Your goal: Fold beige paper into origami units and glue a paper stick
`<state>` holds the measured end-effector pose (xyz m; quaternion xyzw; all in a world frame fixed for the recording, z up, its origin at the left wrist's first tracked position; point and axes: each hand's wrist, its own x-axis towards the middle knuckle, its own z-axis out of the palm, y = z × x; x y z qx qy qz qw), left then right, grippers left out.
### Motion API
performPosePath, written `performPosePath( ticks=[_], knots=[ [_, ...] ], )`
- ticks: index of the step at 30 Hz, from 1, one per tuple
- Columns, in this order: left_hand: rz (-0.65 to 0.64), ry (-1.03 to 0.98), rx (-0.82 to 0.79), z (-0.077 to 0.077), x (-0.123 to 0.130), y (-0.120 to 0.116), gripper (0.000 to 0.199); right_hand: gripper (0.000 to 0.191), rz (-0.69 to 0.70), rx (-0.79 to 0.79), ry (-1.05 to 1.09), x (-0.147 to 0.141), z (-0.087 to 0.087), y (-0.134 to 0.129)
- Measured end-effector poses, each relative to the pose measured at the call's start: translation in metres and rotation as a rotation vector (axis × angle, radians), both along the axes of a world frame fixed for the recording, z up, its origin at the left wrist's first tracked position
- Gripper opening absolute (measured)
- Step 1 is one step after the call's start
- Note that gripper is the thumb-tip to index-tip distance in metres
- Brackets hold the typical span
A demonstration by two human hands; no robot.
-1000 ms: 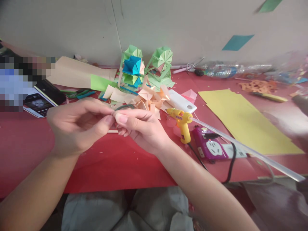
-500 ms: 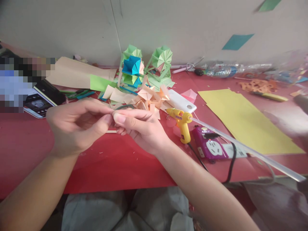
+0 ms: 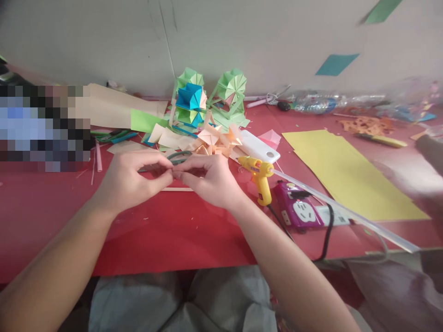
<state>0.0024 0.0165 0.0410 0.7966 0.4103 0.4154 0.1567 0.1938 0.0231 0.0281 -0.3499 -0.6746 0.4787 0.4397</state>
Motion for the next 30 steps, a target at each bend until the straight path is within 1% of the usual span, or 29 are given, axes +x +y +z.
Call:
performPosePath(
  ticks=[3, 7, 9, 14, 16, 18, 20, 22, 24, 26, 28, 30],
  knots=[
    [0.048, -0.014, 0.002, 0.000, 0.002, 0.000, 0.011, 0.013, 0.014, 0.002, 0.011, 0.001, 0.000, 0.001],
    [0.089, -0.051, 0.083, 0.000, 0.003, 0.002, 0.012, 0.019, 0.074, 0.001, 0.035, 0.001, 0.003, -0.001],
    [0.095, -0.056, 0.120, 0.000, 0.002, 0.004, 0.013, 0.022, 0.080, 0.025, 0.026, -0.001, 0.003, -0.003],
    [0.136, -0.044, 0.184, -0.004, 0.000, 0.007, 0.015, 0.026, -0.011, 0.193, 0.021, -0.009, -0.006, -0.008],
    [0.174, -0.046, 0.211, -0.004, -0.004, 0.010, 0.016, 0.025, -0.048, 0.224, 0.041, -0.011, -0.007, -0.010],
    [0.208, -0.080, 0.227, -0.004, -0.008, 0.012, 0.016, 0.025, -0.063, 0.181, 0.088, -0.011, -0.007, -0.011],
    [0.207, -0.145, 0.192, -0.003, -0.013, 0.013, 0.014, 0.025, -0.039, 0.076, 0.166, -0.008, -0.005, -0.009],
    [0.133, -0.212, 0.087, -0.001, -0.014, 0.012, 0.009, 0.025, 0.019, -0.045, 0.260, -0.004, -0.003, -0.006],
    [0.015, -0.275, -0.036, 0.001, -0.013, 0.010, 0.004, 0.025, 0.072, -0.151, 0.337, -0.001, -0.002, -0.003],
    [-0.078, -0.339, -0.118, 0.003, -0.011, 0.007, 0.009, 0.026, 0.097, -0.226, 0.377, 0.002, -0.001, 0.000],
    [-0.118, -0.389, -0.159, 0.005, -0.008, 0.005, 0.015, 0.029, 0.097, -0.260, 0.393, 0.003, 0.000, 0.001],
    [-0.130, -0.421, -0.175, 0.007, -0.007, 0.003, 0.020, 0.031, 0.096, -0.269, 0.391, 0.004, 0.001, 0.002]
  ],
)
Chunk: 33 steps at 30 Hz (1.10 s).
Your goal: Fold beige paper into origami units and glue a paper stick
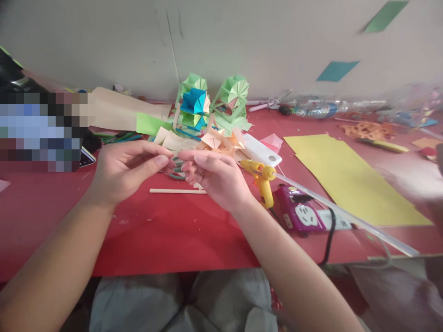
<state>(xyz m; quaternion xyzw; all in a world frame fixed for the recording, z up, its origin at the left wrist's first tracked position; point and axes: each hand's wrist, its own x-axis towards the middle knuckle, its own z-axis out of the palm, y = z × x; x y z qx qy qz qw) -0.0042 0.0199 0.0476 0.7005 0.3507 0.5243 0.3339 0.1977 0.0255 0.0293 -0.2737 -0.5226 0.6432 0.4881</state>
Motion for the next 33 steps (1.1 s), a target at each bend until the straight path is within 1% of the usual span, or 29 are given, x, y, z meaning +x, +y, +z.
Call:
performPosePath(
  ticks=[3, 8, 13, 14, 16, 18, 19, 22, 24, 28, 31, 33],
  knots=[
    [-0.020, -0.022, -0.006, 0.0020, 0.0007, -0.0013, 0.022, 0.032, 0.011, 0.003, -0.010, 0.0005, 0.0006, 0.0007],
    [-0.023, 0.009, 0.020, 0.0015, -0.0002, -0.0014, 0.017, 0.032, 0.033, -0.014, 0.004, 0.0003, -0.0010, 0.0016],
    [0.052, 0.094, 0.036, 0.0014, -0.0004, -0.0008, 0.038, 0.030, 0.057, -0.012, 0.027, 0.0000, -0.0003, 0.0011],
    [0.044, 0.098, 0.037, 0.0015, -0.0001, -0.0008, 0.038, 0.031, 0.060, -0.011, 0.025, 0.0001, -0.0001, 0.0009],
    [0.004, 0.088, 0.039, 0.0016, 0.0006, -0.0011, 0.030, 0.033, 0.064, -0.013, 0.011, 0.0003, 0.0000, 0.0006],
    [-0.036, 0.063, 0.050, 0.0014, 0.0016, -0.0015, 0.018, 0.035, 0.066, -0.016, 0.008, 0.0004, -0.0007, 0.0008],
    [-0.049, 0.052, 0.056, 0.0011, 0.0020, -0.0018, 0.016, 0.035, 0.069, -0.018, 0.012, 0.0004, -0.0012, 0.0010],
    [-0.073, 0.024, 0.061, -0.0003, 0.0030, -0.0027, 0.017, 0.034, 0.089, -0.013, 0.042, -0.0001, -0.0025, 0.0014],
    [-0.059, -0.011, 0.041, -0.0010, 0.0031, -0.0033, 0.017, 0.033, 0.111, -0.020, 0.070, -0.0007, -0.0026, 0.0012],
    [0.003, -0.168, -0.050, -0.0006, 0.0018, -0.0036, 0.015, 0.033, 0.134, -0.047, 0.123, -0.0020, -0.0016, -0.0005],
    [-0.016, -0.273, -0.125, 0.0010, -0.0002, -0.0030, 0.019, 0.033, 0.113, -0.048, 0.115, -0.0026, -0.0017, -0.0013],
    [-0.016, -0.285, -0.164, 0.0018, -0.0014, -0.0024, 0.021, 0.035, 0.086, -0.049, 0.095, -0.0030, -0.0023, -0.0012]
  ],
)
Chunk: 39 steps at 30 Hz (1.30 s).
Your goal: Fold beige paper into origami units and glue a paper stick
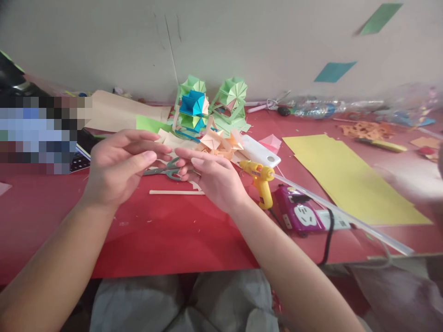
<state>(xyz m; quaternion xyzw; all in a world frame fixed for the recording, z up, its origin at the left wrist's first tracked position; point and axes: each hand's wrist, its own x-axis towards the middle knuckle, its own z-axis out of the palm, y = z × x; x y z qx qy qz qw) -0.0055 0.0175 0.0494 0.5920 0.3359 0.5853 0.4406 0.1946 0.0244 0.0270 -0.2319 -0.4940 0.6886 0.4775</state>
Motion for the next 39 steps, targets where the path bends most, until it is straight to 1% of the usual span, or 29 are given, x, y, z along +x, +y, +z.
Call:
performPosePath(
  ticks=[4, 10, 17, 21, 22, 23, 26, 28, 30, 34, 39],
  knots=[
    [0.020, 0.031, -0.050, -0.0002, -0.0010, 0.0006, 0.026, 0.038, -0.040, 0.009, -0.046, -0.0006, -0.0014, 0.0007],
    [0.017, 0.034, -0.073, -0.0008, -0.0010, 0.0007, 0.030, 0.039, -0.049, 0.024, -0.062, -0.0001, -0.0022, 0.0012],
    [-0.039, 0.035, -0.036, 0.0000, 0.0002, -0.0011, 0.025, 0.037, -0.051, 0.031, -0.045, 0.0002, -0.0042, 0.0016],
    [0.035, 0.013, 0.013, -0.0015, -0.0011, 0.0002, 0.022, 0.035, -0.061, 0.039, -0.052, 0.0002, -0.0042, 0.0010],
    [0.034, 0.002, 0.018, -0.0020, -0.0019, 0.0009, 0.022, 0.034, -0.063, 0.036, -0.052, 0.0002, -0.0038, 0.0009],
    [0.011, -0.008, 0.018, -0.0024, -0.0029, 0.0015, 0.024, 0.034, -0.066, 0.034, -0.054, 0.0002, -0.0034, 0.0009],
    [-0.115, -0.013, -0.027, -0.0030, -0.0047, 0.0023, 0.028, 0.034, -0.076, 0.040, -0.078, 0.0000, -0.0022, 0.0013],
    [-0.154, -0.013, -0.059, -0.0027, -0.0046, 0.0018, 0.028, 0.035, -0.081, 0.049, -0.093, -0.0001, -0.0018, 0.0017],
    [-0.149, -0.013, -0.076, -0.0022, -0.0038, 0.0010, 0.028, 0.035, -0.079, 0.050, -0.096, -0.0002, -0.0016, 0.0019],
    [-0.122, -0.017, -0.060, -0.0018, -0.0020, 0.0008, 0.029, 0.035, -0.064, 0.048, -0.082, -0.0009, -0.0016, 0.0014],
    [-0.078, 0.046, -0.065, -0.0034, 0.0010, 0.0020, 0.032, 0.031, -0.017, 0.064, -0.045, -0.0026, -0.0030, 0.0000]
  ],
)
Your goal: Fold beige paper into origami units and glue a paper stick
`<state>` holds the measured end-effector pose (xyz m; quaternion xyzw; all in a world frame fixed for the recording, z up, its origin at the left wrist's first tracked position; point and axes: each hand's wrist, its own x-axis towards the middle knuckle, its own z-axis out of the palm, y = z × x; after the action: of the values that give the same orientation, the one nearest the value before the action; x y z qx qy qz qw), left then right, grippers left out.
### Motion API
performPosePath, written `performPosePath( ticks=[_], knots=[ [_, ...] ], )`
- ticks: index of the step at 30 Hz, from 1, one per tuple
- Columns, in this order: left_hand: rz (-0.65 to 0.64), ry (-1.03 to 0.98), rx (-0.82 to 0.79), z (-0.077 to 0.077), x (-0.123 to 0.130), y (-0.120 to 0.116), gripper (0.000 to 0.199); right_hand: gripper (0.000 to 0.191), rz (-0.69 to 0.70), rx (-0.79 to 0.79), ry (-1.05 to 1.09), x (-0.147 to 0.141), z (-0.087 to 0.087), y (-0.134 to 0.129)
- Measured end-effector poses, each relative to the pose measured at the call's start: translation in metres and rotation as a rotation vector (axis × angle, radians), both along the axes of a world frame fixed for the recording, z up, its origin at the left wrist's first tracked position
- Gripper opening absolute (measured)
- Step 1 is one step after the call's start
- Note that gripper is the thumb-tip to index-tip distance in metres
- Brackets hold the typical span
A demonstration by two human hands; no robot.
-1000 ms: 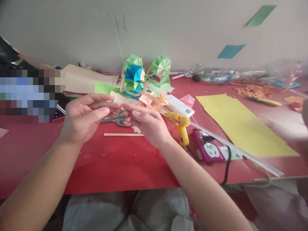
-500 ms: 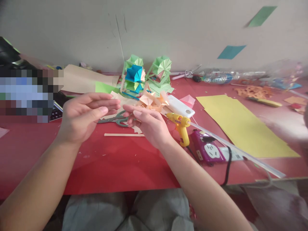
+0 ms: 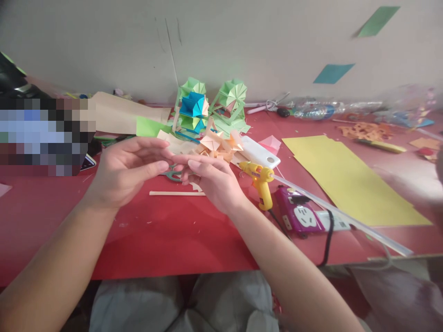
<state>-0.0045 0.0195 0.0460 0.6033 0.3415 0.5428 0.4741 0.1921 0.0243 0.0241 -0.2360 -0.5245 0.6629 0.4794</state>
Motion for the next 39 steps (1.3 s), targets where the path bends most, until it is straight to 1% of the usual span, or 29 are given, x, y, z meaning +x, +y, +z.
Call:
performPosePath(
  ticks=[3, 10, 16, 22, 26, 30, 36, 39],
  knots=[
    [0.045, 0.052, 0.018, -0.0011, 0.0019, 0.0005, 0.032, 0.028, 0.019, 0.005, 0.007, -0.0008, -0.0015, -0.0011],
    [0.110, 0.089, 0.062, -0.0003, 0.0039, -0.0002, 0.028, 0.027, -0.006, 0.041, -0.036, -0.0002, -0.0032, -0.0035],
    [0.116, 0.110, 0.083, -0.0013, 0.0030, -0.0004, 0.027, 0.024, -0.016, 0.088, -0.048, -0.0008, -0.0044, -0.0032],
    [0.123, 0.129, 0.102, -0.0014, 0.0017, 0.0000, 0.026, 0.025, -0.060, 0.107, -0.109, -0.0002, -0.0071, -0.0022],
    [0.134, 0.125, 0.098, -0.0002, 0.0024, 0.0001, 0.030, 0.024, -0.109, 0.123, -0.114, 0.0001, -0.0079, -0.0020],
    [0.118, 0.133, 0.098, -0.0015, 0.0042, -0.0004, 0.030, 0.023, -0.076, 0.137, -0.099, -0.0014, -0.0076, -0.0025],
    [0.163, 0.187, 0.155, -0.0017, 0.0042, -0.0009, 0.025, 0.025, -0.058, 0.134, -0.141, -0.0002, -0.0054, -0.0032],
    [0.130, 0.217, 0.170, -0.0007, 0.0024, -0.0002, 0.025, 0.023, -0.043, 0.137, -0.163, 0.0013, -0.0044, -0.0035]
  ],
)
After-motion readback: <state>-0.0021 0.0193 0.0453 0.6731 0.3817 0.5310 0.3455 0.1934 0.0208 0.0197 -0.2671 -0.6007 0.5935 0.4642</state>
